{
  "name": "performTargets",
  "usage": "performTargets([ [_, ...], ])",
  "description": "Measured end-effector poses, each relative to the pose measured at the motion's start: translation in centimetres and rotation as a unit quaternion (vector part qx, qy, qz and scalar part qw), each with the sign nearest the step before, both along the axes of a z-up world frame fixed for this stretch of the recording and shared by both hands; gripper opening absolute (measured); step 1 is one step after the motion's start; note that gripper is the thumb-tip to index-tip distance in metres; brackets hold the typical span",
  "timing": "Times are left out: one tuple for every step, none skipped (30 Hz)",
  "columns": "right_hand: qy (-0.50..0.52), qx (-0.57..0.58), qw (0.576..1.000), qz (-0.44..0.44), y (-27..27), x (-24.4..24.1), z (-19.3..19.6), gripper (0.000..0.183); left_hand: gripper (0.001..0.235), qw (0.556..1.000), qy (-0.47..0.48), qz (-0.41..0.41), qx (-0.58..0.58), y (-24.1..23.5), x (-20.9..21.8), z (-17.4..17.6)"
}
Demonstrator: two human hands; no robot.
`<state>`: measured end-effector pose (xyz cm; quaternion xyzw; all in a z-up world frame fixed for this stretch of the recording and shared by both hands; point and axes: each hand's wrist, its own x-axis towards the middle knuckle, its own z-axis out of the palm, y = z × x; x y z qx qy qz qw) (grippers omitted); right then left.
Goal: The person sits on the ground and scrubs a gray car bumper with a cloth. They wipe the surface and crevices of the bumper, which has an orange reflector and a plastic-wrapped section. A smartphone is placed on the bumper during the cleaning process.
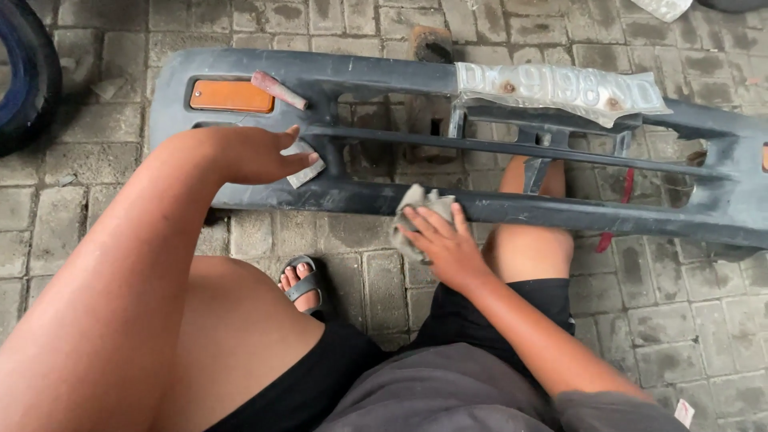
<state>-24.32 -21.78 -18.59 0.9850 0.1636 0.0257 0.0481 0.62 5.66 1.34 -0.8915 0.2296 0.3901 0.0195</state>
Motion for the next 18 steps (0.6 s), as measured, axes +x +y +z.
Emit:
performTargets([
  [0.000,-0.001,1.000,-0.002,-1.7,-0.7,0.4,0.083,0.089,1.000,0.000,-0.002,-0.001,0.0,-0.2,0.3],
  [-0.002,-0.001,0.998,-0.058,-3.3,-1.6,0.8,0.096,0.086,1.000,-0.006,-0.001,-0.004,0.0,-0.5,0.5],
  [-0.004,-0.001,0.993,-0.114,-4.9,-2.5,1.1,0.108,0.083,1.000,-0.012,-0.001,-0.007,-0.1,-0.8,0.7],
  [-0.006,-0.003,0.993,-0.118,-7.3,-3.3,1.5,0.108,0.083,1.000,-0.014,-0.005,-0.009,-0.1,-1.0,0.8],
  [-0.011,0.029,0.979,-0.199,-9.7,-4.3,1.8,0.100,0.083,1.000,-0.012,-0.010,-0.014,-0.2,-1.3,0.9],
  [-0.012,0.061,0.958,-0.282,-11.8,-5.8,2.2,0.092,0.083,1.000,-0.007,-0.019,-0.018,-0.3,-1.8,0.9],
  [-0.011,0.059,0.956,-0.288,-13.9,-6.6,1.8,0.092,0.083,0.999,-0.004,-0.025,-0.019,-1.0,-2.7,2.7],
  [-0.040,0.103,0.936,-0.333,-15.9,-7.6,1.5,0.082,0.081,0.999,0.026,-0.003,0.025,-1.6,-3.6,4.4],
  [-0.070,0.145,0.912,-0.377,-17.8,-8.7,1.2,0.073,0.081,0.996,0.056,0.019,0.069,-2.2,-4.6,6.2],
  [-0.073,0.143,0.912,-0.378,-17.5,-8.6,0.9,0.073,0.081,0.996,0.055,0.016,0.067,-2.4,-4.9,6.5],
  [-0.067,0.147,0.901,-0.402,-17.2,-8.4,0.6,0.076,0.080,0.995,0.055,0.015,0.079,-2.7,-5.2,6.8],
  [-0.059,0.153,0.891,-0.424,-16.5,-8.2,0.2,0.079,0.080,0.994,0.057,0.018,0.095,-2.6,-5.7,7.2],
  [-0.060,0.154,0.891,-0.423,-14.5,-6.9,0.0,0.079,0.080,0.994,0.056,0.019,0.096,-2.5,-5.8,7.4],
  [-0.046,0.154,0.876,-0.456,-12.5,-5.8,-0.1,0.086,0.081,0.994,0.057,0.022,0.094,-2.6,-5.8,7.5],
  [-0.032,0.154,0.858,-0.488,-10.5,-4.6,-0.3,0.094,0.082,0.994,0.057,0.025,0.092,-2.7,-5.8,7.7],
  [-0.037,0.155,0.858,-0.488,-8.2,-3.6,-0.1,0.094,0.082,0.994,0.052,0.025,0.090,-2.8,-5.3,6.9],
  [-0.029,0.163,0.879,-0.447,-5.9,-2.5,0.2,0.093,0.082,0.996,0.050,0.023,0.073,-2.7,-4.8,6.2],
  [-0.016,0.172,0.899,-0.402,-3.2,-1.6,0.2,0.092,0.082,0.997,0.052,0.024,0.059,-2.2,-4.5,5.4],
])
